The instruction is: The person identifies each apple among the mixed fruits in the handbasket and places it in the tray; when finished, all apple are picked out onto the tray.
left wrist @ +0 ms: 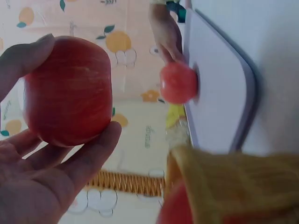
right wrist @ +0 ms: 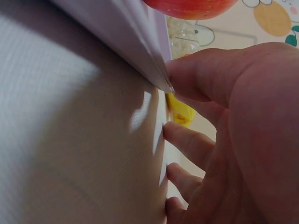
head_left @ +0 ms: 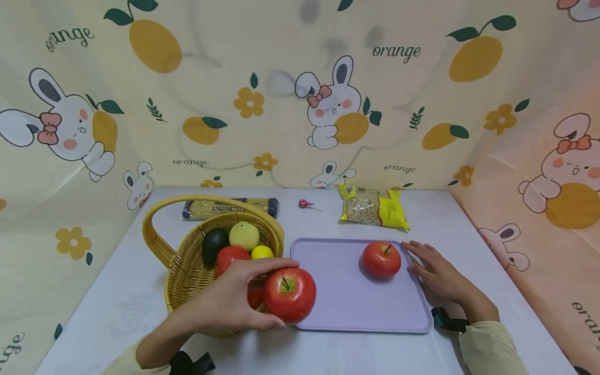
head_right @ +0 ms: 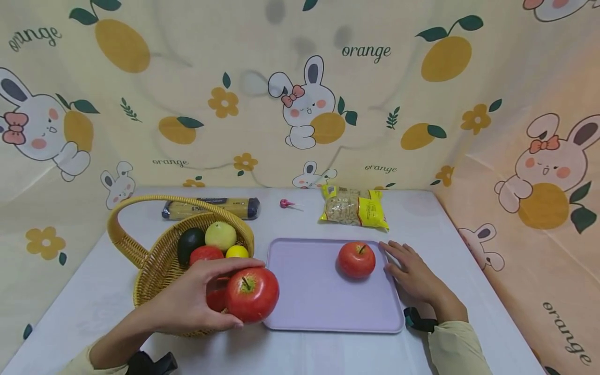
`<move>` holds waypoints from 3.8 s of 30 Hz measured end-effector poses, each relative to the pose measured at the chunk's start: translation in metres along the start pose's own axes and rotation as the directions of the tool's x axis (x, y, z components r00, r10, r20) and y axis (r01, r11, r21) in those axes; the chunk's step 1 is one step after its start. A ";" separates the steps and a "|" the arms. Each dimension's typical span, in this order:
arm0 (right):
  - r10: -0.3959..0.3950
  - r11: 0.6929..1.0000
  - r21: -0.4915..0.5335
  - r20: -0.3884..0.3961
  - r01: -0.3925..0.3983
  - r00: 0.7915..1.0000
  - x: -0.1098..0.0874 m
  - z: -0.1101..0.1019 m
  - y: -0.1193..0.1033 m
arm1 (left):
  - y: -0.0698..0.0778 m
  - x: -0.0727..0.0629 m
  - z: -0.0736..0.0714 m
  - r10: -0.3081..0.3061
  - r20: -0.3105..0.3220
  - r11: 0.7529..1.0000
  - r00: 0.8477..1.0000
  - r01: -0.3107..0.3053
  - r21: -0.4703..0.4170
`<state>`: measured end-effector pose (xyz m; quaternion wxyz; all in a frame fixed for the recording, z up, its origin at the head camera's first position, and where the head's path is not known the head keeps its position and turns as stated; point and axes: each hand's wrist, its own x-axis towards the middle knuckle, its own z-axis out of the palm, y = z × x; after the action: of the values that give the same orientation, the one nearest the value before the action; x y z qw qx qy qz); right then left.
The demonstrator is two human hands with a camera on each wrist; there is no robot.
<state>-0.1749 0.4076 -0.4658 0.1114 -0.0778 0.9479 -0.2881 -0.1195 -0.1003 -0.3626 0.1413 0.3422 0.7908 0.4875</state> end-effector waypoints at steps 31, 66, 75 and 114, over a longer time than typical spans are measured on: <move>0.000 1.000 -0.001 0.011 0.000 1.000 -0.002 -0.002 0.001 | 0.032 0.104 0.102 0.127 0.086 0.987 0.988 -0.118 -0.106; -0.031 0.999 -0.022 -0.002 0.031 1.000 -0.002 -0.001 0.002 | -0.003 0.167 0.154 -0.066 0.096 0.979 0.993 0.046 0.196; -0.036 0.999 -0.026 -0.003 0.036 0.999 -0.002 0.000 0.006 | -0.015 0.170 0.164 -0.072 0.132 0.981 0.989 0.047 0.189; -0.012 1.000 -0.010 0.005 0.012 1.000 0.000 -0.001 0.003 | -0.011 0.167 0.174 -0.082 0.162 0.924 0.983 0.014 0.381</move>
<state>-0.1756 0.4106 -0.4663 0.1117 -0.0848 0.9486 -0.2839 -0.1483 0.1273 -0.4378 0.1533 0.3848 0.8626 0.2904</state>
